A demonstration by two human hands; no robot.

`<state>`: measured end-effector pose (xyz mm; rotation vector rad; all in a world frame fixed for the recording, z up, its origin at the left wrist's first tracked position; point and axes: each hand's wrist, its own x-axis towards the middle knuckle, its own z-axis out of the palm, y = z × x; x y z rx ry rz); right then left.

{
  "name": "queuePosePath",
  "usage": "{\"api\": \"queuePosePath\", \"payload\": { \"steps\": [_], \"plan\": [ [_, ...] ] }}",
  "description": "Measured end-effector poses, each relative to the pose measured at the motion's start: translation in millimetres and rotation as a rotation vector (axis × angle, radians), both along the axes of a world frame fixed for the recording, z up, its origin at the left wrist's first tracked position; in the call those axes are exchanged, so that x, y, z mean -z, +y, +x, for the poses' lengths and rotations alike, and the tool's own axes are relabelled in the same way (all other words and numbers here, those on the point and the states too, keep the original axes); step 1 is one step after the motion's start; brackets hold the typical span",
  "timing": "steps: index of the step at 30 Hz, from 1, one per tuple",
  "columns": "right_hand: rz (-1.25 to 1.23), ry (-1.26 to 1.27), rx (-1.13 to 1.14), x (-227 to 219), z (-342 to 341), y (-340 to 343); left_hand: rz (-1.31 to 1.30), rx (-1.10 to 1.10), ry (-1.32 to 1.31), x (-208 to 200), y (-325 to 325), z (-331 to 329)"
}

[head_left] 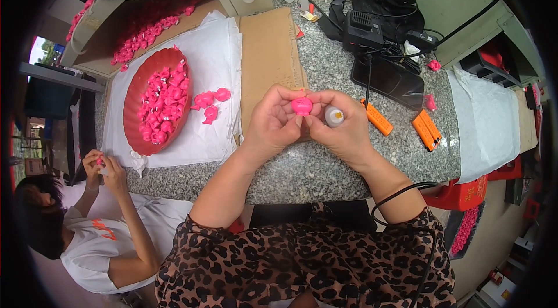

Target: The person applies adhesive from a bottle onto small plastic toy pieces and presses parts together by hand to assemble them.

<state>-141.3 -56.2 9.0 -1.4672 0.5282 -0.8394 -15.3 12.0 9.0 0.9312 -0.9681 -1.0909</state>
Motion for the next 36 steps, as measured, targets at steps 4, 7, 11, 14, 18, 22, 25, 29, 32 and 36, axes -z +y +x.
{"api": "queuePosePath", "payload": {
  "steps": [4, 7, 11, 14, 18, 22, 25, 29, 32, 36],
  "plan": [
    [0.043, -0.009, -0.014, -1.8, 0.2, 0.5, 0.003, 0.003, 0.019, 0.9, 0.3, 0.9],
    [0.046, -0.020, -0.015, -0.6, 0.7, 0.8, -0.007, 0.006, 0.015, 1.6, 0.9, 1.4],
    [0.033, -0.025, -0.002, -0.1, 1.1, 1.3, -0.022, 0.018, -0.009, 2.6, 0.0, 2.5],
    [0.027, -0.016, 0.006, -0.8, 1.0, 1.2, -0.037, 0.019, -0.008, 3.2, 0.1, 2.6],
    [0.018, -0.018, 0.005, -0.6, 1.0, 0.8, 0.016, 0.009, -0.002, 3.7, -0.1, 2.7],
    [0.018, -0.026, 0.008, 0.0, 1.4, 0.7, 0.015, 0.013, 0.004, 3.8, 0.0, 2.9],
    [0.025, -0.019, 0.007, 0.5, 1.6, 0.7, -0.006, 0.015, 0.013, 4.2, 0.4, 3.3],
    [0.020, -0.013, 0.025, 2.1, 1.3, 0.2, 0.004, 0.015, 0.008, 5.1, -0.6, 3.3],
    [0.006, -0.011, 0.028, 1.2, 1.8, 0.8, 0.012, 0.025, -0.007, 4.9, 0.2, 4.2],
    [0.110, -0.030, -0.004, -8.1, 0.6, 2.8, 0.003, 0.070, 0.104, 3.0, -1.7, 6.4]
  ]
}}
